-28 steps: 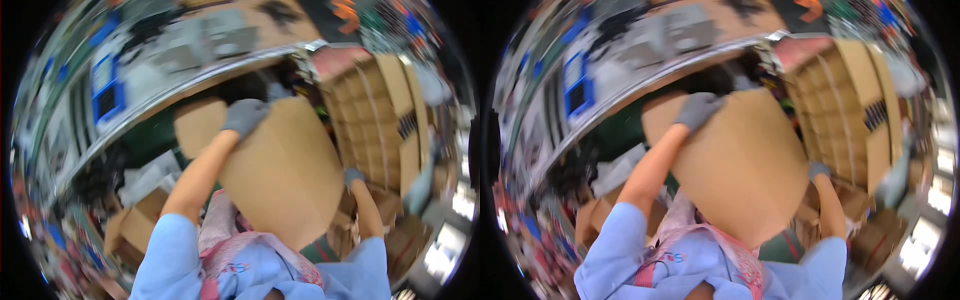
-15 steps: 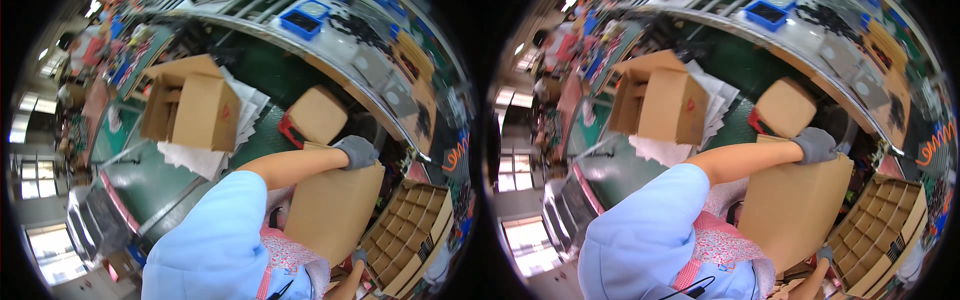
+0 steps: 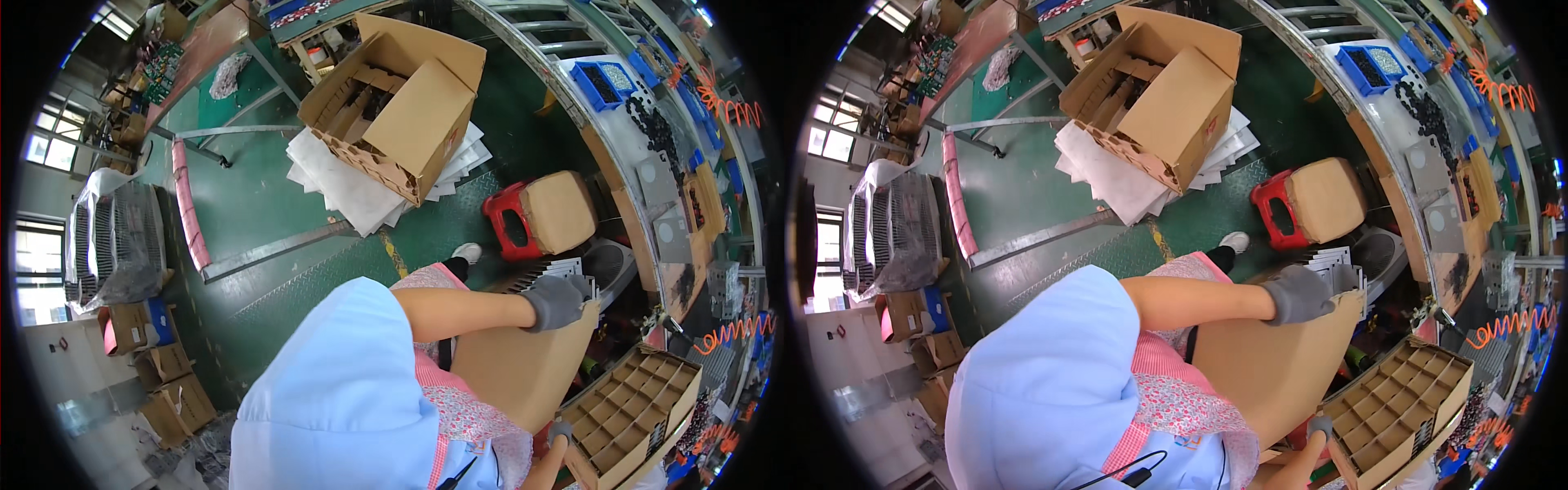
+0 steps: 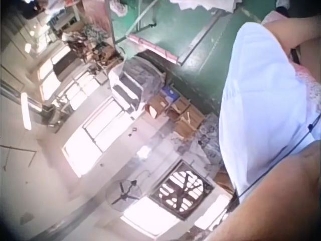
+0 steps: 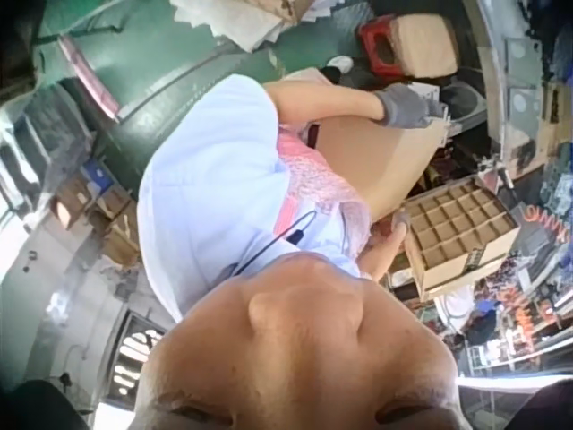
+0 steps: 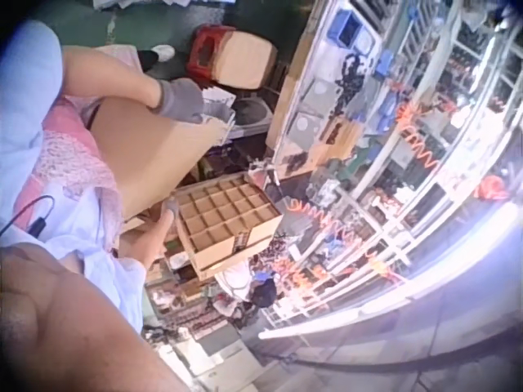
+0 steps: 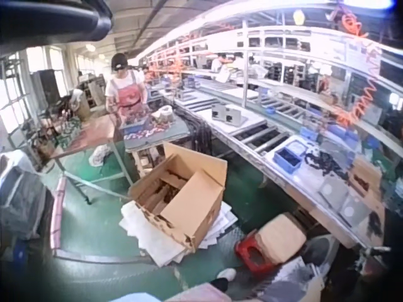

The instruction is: Unpacking electronic components from one box and organizing them into another box with cardboard dividers.

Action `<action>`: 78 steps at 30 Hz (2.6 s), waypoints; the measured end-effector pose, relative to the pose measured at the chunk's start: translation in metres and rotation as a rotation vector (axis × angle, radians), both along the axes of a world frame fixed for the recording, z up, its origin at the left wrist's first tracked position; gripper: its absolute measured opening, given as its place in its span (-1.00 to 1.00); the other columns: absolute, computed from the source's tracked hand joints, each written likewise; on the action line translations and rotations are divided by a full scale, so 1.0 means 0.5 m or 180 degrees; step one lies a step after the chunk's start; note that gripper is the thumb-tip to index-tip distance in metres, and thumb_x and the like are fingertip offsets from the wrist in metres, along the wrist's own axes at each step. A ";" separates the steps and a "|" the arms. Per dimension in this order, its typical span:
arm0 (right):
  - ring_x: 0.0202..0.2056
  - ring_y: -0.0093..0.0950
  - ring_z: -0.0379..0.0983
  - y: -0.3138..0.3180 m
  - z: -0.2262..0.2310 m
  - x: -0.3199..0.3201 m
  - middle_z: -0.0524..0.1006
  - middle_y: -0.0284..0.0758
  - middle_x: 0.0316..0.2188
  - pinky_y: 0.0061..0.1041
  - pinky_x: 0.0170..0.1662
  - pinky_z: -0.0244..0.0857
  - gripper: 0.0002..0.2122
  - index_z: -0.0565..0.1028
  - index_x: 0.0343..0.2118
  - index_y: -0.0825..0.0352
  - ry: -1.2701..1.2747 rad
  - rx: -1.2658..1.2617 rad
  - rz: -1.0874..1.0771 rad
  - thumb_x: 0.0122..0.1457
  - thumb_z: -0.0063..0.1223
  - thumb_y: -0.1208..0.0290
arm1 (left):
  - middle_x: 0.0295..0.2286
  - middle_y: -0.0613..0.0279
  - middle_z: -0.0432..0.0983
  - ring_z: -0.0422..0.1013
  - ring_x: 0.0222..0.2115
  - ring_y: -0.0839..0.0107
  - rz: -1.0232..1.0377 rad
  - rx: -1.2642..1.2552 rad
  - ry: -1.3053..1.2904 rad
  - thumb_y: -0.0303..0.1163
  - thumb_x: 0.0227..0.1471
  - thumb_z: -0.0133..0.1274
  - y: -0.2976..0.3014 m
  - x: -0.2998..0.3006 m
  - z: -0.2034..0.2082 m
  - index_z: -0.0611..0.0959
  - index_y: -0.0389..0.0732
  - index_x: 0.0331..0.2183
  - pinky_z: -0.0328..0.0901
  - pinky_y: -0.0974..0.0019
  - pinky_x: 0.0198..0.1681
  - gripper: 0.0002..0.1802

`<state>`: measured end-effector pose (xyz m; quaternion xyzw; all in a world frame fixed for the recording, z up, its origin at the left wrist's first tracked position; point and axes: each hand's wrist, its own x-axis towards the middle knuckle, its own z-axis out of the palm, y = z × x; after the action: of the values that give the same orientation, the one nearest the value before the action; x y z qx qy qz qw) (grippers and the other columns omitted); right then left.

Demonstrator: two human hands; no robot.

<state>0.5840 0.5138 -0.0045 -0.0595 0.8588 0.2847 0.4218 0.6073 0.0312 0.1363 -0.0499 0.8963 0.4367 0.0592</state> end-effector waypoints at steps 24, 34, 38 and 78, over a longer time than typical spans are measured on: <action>-0.07 -0.05 0.35 -0.162 -0.001 0.488 0.43 0.02 -0.12 -0.23 -0.04 0.23 -0.60 0.32 -0.01 0.34 0.3768 -0.2005 -0.4098 0.17 -0.20 0.19 | -0.66 -0.01 0.39 0.26 -0.66 0.20 -0.0333 0.0112 -0.0013 -0.01 0.00 0.04 0.016 0.262 -0.031 0.51 -0.28 -0.63 0.16 0.19 -0.54 -0.51; -0.18 -0.06 0.44 -0.146 0.083 0.484 0.49 -0.03 -0.23 -0.14 -0.14 0.29 -0.82 0.32 -0.22 0.30 0.3118 -0.1370 -0.3237 0.15 -0.23 0.38 | -0.70 0.43 0.29 0.15 -0.69 0.63 -0.0206 0.1458 -0.1193 -0.07 0.07 0.03 -0.011 0.386 -0.216 0.50 -0.21 -0.64 0.09 0.46 -0.64 -0.55; -0.17 -0.10 0.45 -0.129 0.144 0.451 0.50 -0.05 -0.23 -0.15 -0.15 0.29 -0.83 0.34 -0.24 0.31 0.3014 -0.1261 -0.2726 0.13 -0.20 0.41 | -0.67 0.36 0.36 0.24 -0.69 0.57 0.0122 0.2252 -0.1848 -0.02 0.07 0.01 -0.011 0.445 -0.233 0.50 -0.22 -0.61 0.15 0.45 -0.65 -0.54; -0.15 -0.19 0.46 -0.086 0.039 0.265 0.54 -0.18 -0.25 -0.23 -0.13 0.31 -0.78 0.45 -0.23 0.27 0.2770 -0.1366 -0.2592 0.11 -0.16 0.32 | -0.32 0.23 0.52 0.43 -0.36 0.51 -0.0739 0.1882 -0.2101 -0.09 -0.03 0.14 -0.132 0.230 -0.244 0.53 -0.38 -0.17 0.32 0.43 -0.27 -0.45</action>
<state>0.7166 0.4709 0.0149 0.3099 0.9435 -0.0790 0.0872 0.7225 -0.0350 0.0143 -0.0666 0.6659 0.6250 0.4019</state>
